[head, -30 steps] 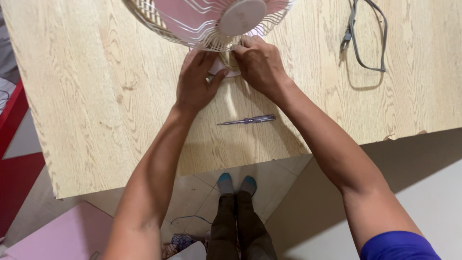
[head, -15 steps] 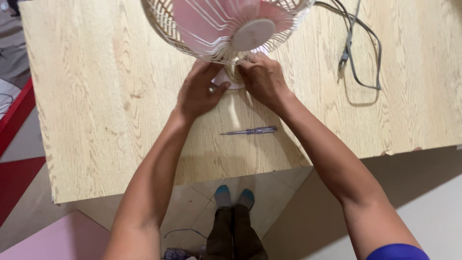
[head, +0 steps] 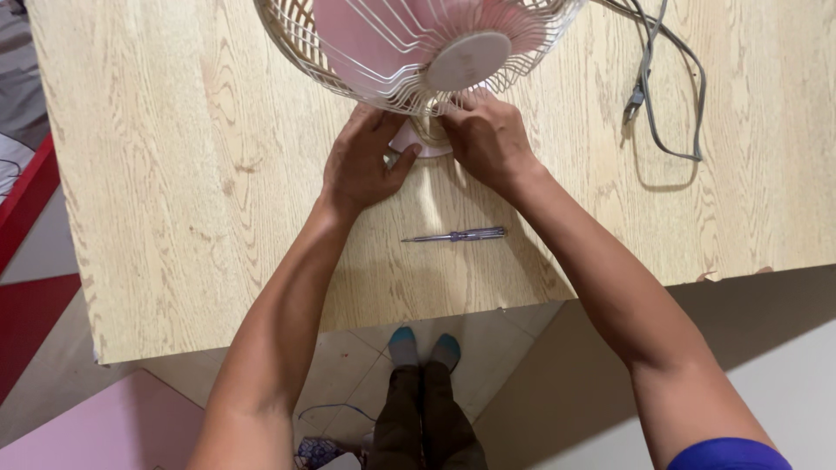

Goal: The person reassembles a small electric fan on a wooden table. They attach the rear cage, mount the pink fan blade onto the motor shaft, and then secure the front cage over the blade. The fan is left assembled on the table.

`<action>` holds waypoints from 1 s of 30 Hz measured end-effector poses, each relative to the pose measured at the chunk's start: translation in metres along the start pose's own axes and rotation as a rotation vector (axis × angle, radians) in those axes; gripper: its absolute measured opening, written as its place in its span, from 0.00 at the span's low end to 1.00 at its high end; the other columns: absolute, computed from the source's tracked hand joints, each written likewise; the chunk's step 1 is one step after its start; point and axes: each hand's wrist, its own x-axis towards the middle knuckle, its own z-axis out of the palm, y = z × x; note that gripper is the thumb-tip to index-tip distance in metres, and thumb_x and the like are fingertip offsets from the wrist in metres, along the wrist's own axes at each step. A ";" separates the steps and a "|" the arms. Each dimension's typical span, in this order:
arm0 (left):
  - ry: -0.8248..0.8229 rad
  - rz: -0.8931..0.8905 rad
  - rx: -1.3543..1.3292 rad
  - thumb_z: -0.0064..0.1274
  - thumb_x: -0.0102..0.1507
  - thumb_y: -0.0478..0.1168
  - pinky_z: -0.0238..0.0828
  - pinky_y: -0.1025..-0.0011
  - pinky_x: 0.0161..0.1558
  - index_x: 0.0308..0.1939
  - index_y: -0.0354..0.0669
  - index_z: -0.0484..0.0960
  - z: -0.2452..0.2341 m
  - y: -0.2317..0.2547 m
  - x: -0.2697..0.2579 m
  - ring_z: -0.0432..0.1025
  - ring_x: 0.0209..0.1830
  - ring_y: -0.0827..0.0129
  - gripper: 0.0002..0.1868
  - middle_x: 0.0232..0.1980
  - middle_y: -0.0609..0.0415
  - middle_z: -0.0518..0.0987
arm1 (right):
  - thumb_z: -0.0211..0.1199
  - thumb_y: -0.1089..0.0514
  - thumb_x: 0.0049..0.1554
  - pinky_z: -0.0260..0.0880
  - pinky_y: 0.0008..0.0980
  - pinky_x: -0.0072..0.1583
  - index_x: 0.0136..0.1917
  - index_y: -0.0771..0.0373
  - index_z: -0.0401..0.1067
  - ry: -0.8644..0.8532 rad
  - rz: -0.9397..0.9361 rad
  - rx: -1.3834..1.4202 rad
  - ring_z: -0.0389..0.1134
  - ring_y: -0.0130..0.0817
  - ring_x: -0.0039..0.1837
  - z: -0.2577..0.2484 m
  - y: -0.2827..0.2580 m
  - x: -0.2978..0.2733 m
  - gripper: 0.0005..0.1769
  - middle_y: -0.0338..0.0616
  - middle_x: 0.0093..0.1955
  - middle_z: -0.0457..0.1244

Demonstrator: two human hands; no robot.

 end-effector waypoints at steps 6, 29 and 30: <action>0.012 0.018 0.041 0.64 0.63 0.40 0.67 0.61 0.72 0.69 0.41 0.75 -0.003 0.004 0.000 0.67 0.71 0.53 0.30 0.69 0.46 0.72 | 0.62 0.61 0.65 0.70 0.38 0.38 0.53 0.65 0.80 0.094 0.020 0.050 0.67 0.39 0.40 -0.006 -0.010 -0.003 0.08 0.50 0.45 0.68; 0.053 -0.059 0.042 0.62 0.65 0.43 0.69 0.54 0.64 0.60 0.36 0.80 0.007 0.081 -0.082 0.73 0.61 0.48 0.23 0.58 0.41 0.79 | 0.67 0.61 0.58 0.72 0.45 0.57 0.58 0.64 0.77 0.057 0.227 0.113 0.71 0.47 0.56 -0.066 -0.091 -0.116 0.14 0.51 0.56 0.69; 0.016 -0.082 0.025 0.62 0.65 0.42 0.69 0.54 0.62 0.60 0.34 0.80 0.007 0.092 -0.094 0.73 0.60 0.48 0.22 0.57 0.41 0.79 | 0.67 0.62 0.58 0.72 0.45 0.57 0.58 0.64 0.78 0.068 0.221 0.109 0.71 0.48 0.56 -0.066 -0.097 -0.122 0.14 0.51 0.56 0.69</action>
